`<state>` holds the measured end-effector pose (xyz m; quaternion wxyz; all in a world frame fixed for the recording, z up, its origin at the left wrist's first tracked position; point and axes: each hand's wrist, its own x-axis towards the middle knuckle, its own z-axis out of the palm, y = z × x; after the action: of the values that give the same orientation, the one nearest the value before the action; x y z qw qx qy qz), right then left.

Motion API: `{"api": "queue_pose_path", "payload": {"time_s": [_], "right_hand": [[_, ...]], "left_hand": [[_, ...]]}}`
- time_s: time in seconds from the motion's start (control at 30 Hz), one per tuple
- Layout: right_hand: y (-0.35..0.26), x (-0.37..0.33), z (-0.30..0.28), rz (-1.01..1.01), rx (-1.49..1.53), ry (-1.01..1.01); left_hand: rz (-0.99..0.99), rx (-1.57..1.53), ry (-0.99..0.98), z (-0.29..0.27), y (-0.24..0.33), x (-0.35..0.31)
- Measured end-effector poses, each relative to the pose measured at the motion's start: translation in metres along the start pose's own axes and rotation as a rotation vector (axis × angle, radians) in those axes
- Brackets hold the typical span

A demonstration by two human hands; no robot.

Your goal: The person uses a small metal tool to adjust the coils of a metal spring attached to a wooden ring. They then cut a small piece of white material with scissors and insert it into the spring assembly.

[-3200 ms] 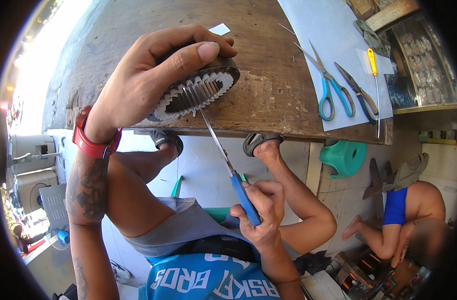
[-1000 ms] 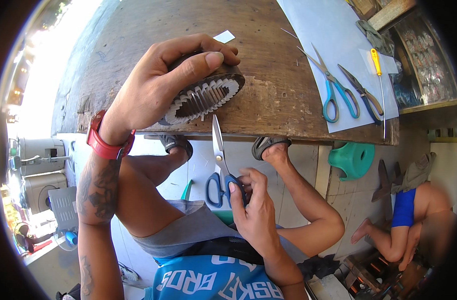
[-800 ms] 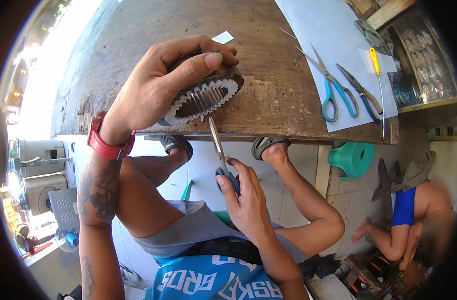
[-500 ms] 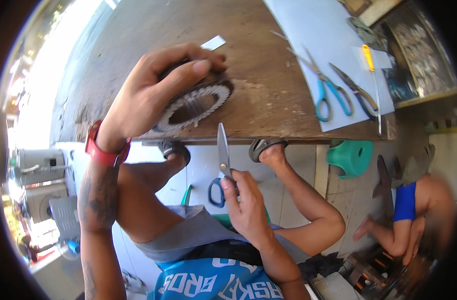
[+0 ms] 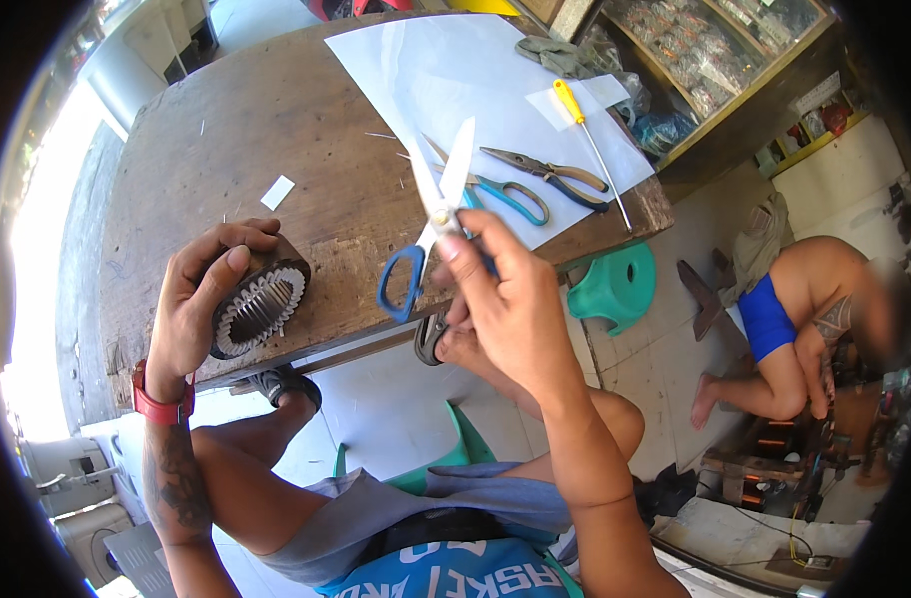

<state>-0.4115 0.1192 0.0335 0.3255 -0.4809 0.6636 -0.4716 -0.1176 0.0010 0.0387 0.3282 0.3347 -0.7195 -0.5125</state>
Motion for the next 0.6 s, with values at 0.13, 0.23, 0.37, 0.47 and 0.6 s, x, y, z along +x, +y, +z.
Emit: {"api": "queue_pose_path", "payload": {"time_s": [0.13, 0.23, 0.37, 0.47, 0.6], "right_hand": [[0.01, -0.013, 0.014, -0.007, 0.085, -0.025], [0.018, -0.03, 0.028, 0.036, 0.274, -0.14], [0.041, -0.077, 0.04, -0.205, 0.013, -0.197], [0.061, -0.119, 0.054, -0.088, 0.187, -0.169], [0.072, -0.152, 0.076, 0.125, 0.464, -0.194]], "left_hand": [[0.021, -0.024, -0.036, -0.002, -0.005, 0.003], [0.042, 0.024, -0.029, -0.007, -0.008, 0.001], [0.135, 0.02, -0.057, -0.013, -0.016, -0.001], [0.173, 0.03, -0.095, -0.017, -0.02, -0.001], [0.213, 0.009, -0.09, -0.017, -0.023, 0.0]]}}
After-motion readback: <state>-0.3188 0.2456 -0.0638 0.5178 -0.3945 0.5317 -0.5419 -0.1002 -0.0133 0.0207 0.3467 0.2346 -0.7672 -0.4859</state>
